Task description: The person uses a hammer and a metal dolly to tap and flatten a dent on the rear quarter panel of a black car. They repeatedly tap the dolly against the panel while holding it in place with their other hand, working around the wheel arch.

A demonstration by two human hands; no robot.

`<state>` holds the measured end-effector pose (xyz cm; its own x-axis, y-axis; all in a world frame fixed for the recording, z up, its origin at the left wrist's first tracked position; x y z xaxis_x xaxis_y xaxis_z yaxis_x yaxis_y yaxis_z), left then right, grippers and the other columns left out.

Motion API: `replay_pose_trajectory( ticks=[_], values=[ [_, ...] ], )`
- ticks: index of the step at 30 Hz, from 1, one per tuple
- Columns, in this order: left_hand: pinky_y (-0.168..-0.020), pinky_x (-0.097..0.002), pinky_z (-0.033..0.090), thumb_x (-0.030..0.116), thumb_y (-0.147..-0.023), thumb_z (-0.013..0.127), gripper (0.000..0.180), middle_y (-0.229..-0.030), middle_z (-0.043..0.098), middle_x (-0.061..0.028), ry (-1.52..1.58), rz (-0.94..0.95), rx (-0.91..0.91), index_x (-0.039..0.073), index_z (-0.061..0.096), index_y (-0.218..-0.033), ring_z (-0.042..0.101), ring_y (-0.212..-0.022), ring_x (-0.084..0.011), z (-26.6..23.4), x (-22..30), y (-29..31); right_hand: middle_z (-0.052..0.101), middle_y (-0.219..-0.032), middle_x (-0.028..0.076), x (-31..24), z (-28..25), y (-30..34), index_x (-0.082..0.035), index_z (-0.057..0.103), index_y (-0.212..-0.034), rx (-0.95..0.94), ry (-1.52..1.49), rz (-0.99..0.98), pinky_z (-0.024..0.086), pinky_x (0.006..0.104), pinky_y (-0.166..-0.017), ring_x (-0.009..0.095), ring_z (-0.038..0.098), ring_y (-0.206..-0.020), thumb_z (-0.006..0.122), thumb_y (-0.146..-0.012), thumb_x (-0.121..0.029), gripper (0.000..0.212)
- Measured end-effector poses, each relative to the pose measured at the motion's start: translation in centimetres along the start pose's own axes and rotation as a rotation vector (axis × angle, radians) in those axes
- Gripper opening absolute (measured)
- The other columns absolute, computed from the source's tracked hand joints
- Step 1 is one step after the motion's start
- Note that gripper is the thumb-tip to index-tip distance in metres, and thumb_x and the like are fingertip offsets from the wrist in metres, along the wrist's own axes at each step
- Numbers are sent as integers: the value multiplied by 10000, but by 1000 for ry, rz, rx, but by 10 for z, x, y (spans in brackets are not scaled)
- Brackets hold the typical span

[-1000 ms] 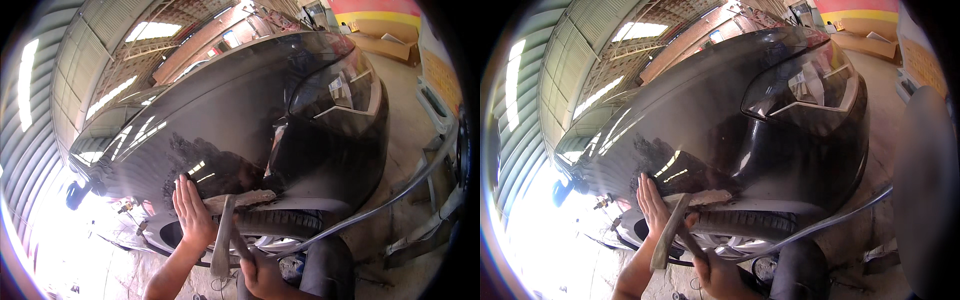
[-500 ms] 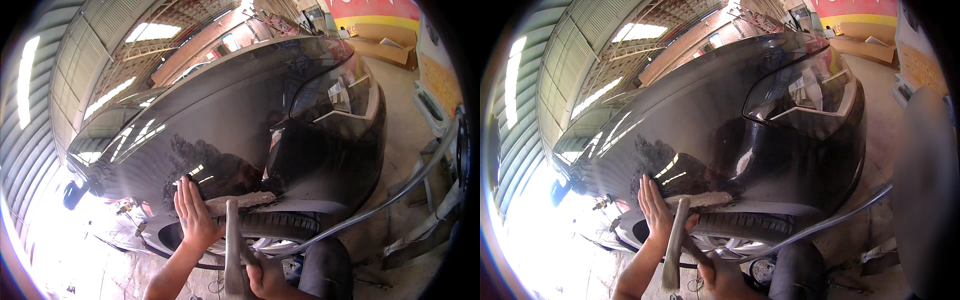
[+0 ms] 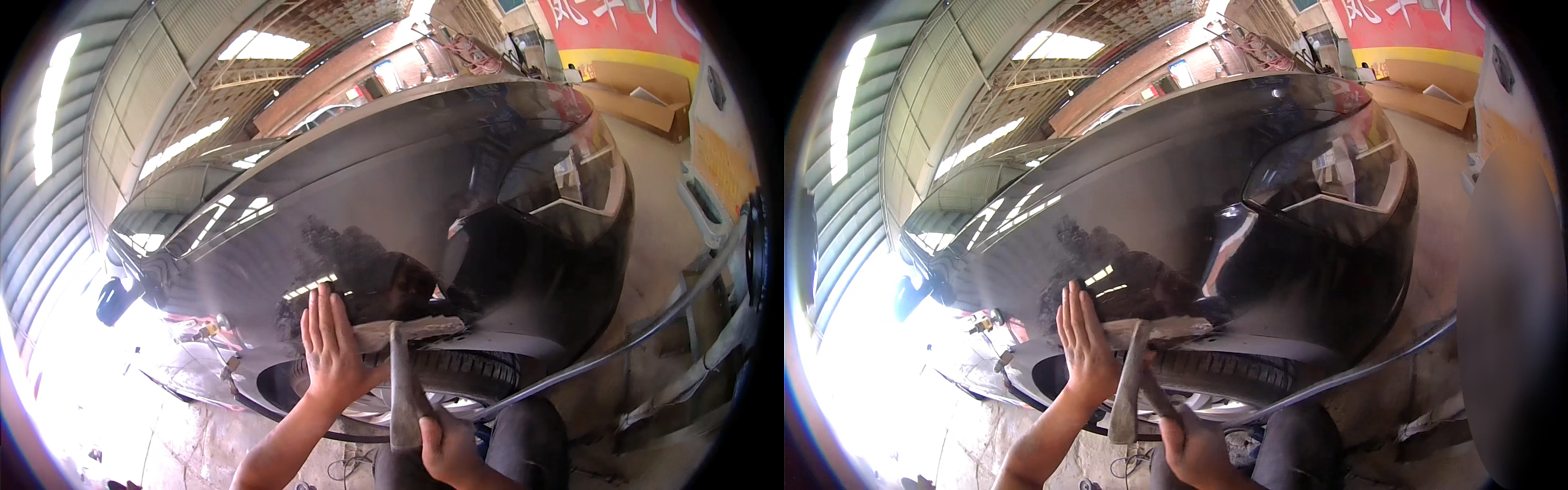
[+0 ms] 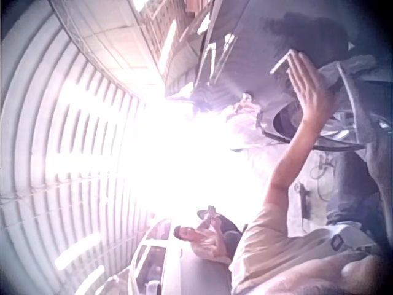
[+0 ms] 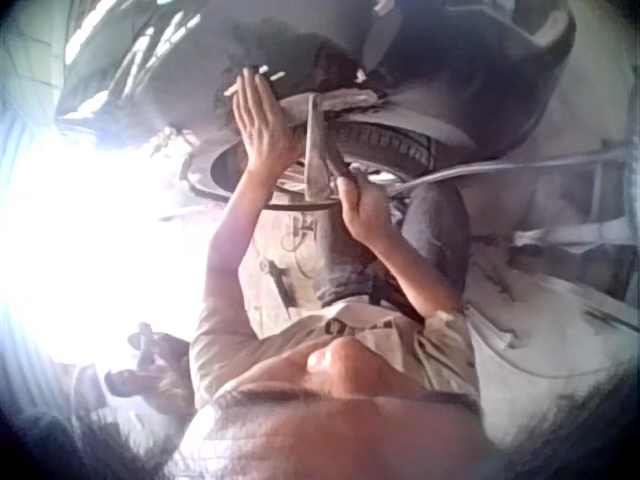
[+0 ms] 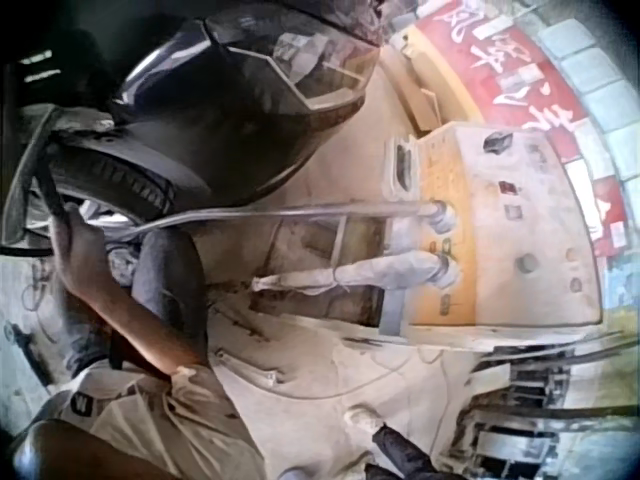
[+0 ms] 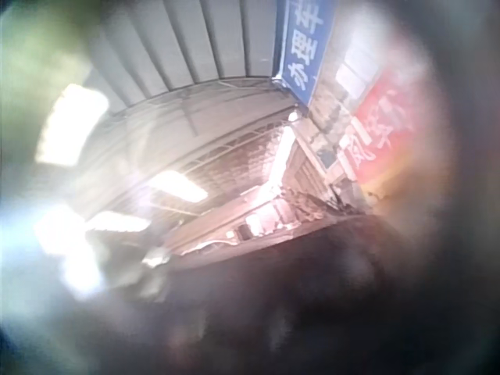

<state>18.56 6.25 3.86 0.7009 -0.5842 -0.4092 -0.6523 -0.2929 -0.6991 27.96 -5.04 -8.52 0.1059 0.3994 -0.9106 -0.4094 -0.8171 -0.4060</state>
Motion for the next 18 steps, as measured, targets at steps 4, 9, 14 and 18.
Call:
replay_pose_trajectory(
  ticks=[4,9,14,18],
  values=[
    [-1139,-516,234,556,-695,741,1098,-1475,283,-368,51,-20,-58,-197,320,-1374,276,-1402,-471,-5,9,-16,625,-812,228,7,-6,11,26,592,-1072,98,-12,-30,476,443,-690,409,624,-787,470,-973,-226,298],
    [-1167,-475,210,572,-813,598,958,-1528,259,-304,132,-2,-97,-143,358,-1403,237,-1445,-407,4,44,-32,650,-941,130,53,-29,37,26,572,-1157,161,79,8,490,360,-839,235,626,-911,492,-964,-167,285],
    [-1190,-402,184,555,-842,557,812,-1545,336,-153,140,134,-76,-8,445,-1417,253,-1463,-268,27,74,-4,432,-646,10,31,-46,24,-39,449,-976,83,-221,113,282,218,-371,71,375,-433,429,-984,-481,442],
    [-1188,-361,205,496,-826,602,799,-1558,331,-71,147,208,-100,46,409,-1458,268,-1455,-191,43,83,24,380,-552,1,14,-53,17,-44,432,-816,75,-140,121,265,218,-347,72,348,-382,408,-956,-623,596]
  ],
)
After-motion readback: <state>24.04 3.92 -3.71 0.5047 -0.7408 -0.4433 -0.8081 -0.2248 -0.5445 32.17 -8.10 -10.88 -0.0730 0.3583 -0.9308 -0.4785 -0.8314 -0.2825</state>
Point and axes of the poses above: each hand's wrist, its own y-axis away from the middle knuckle, its own z-axis out of the palm, x = y × z, the point moved 6 cm from there along -y, towards the middle knuckle
